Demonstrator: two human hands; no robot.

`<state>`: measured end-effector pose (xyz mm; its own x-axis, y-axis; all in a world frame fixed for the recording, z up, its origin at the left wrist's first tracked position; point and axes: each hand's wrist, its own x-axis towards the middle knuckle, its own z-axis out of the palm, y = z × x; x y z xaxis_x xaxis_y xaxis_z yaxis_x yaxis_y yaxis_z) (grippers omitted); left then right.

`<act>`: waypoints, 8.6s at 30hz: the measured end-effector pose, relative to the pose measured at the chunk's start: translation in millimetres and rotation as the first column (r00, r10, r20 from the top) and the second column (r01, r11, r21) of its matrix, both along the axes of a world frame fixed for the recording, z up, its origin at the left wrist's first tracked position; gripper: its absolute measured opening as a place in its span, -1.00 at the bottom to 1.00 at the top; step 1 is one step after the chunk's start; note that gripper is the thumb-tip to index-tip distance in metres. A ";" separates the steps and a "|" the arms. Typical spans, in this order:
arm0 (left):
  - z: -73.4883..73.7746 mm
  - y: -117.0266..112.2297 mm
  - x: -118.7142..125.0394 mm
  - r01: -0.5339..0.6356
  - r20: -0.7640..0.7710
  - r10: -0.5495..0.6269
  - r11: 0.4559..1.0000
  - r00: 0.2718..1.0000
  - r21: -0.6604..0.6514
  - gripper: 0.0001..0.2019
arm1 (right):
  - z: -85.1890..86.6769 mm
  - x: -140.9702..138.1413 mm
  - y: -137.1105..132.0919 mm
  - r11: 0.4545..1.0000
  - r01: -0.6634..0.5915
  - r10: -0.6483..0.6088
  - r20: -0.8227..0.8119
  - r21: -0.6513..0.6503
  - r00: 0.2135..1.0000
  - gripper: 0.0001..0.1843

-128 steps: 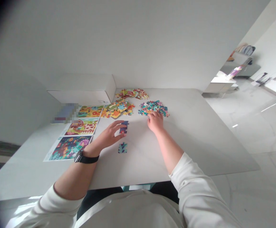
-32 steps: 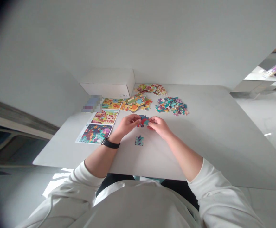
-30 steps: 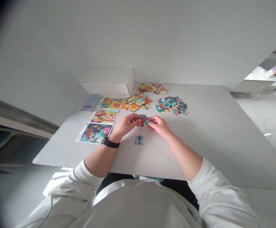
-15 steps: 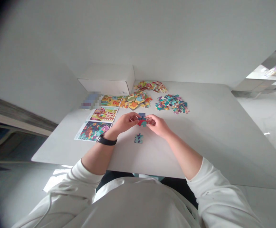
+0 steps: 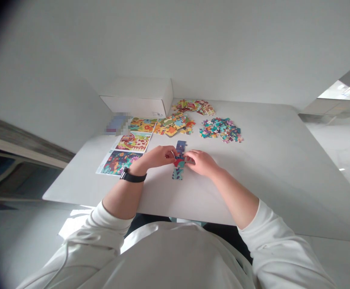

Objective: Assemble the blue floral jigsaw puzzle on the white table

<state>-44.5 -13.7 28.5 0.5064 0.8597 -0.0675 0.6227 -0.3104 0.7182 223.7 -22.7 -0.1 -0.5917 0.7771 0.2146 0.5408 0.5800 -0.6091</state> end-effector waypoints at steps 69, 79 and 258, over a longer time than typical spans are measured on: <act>-33.6 16.5 4.5 0.029 -0.118 0.027 0.895 0.993 0.446 -0.78 | -6.6 -10.9 -3.8 0.994 -0.108 0.106 0.045 0.032 0.993 -0.87; -46.3 25.7 0.3 -0.003 -0.099 0.052 0.896 0.994 0.443 -0.65 | -10.0 -4.1 11.0 0.999 0.019 -0.020 0.003 0.047 1.000 -0.86; -45.5 27.4 -5.4 0.249 -0.363 -0.147 0.935 0.920 0.253 0.04 | -11.6 188.5 -114.4 0.954 0.222 -0.238 0.058 0.202 0.970 -0.75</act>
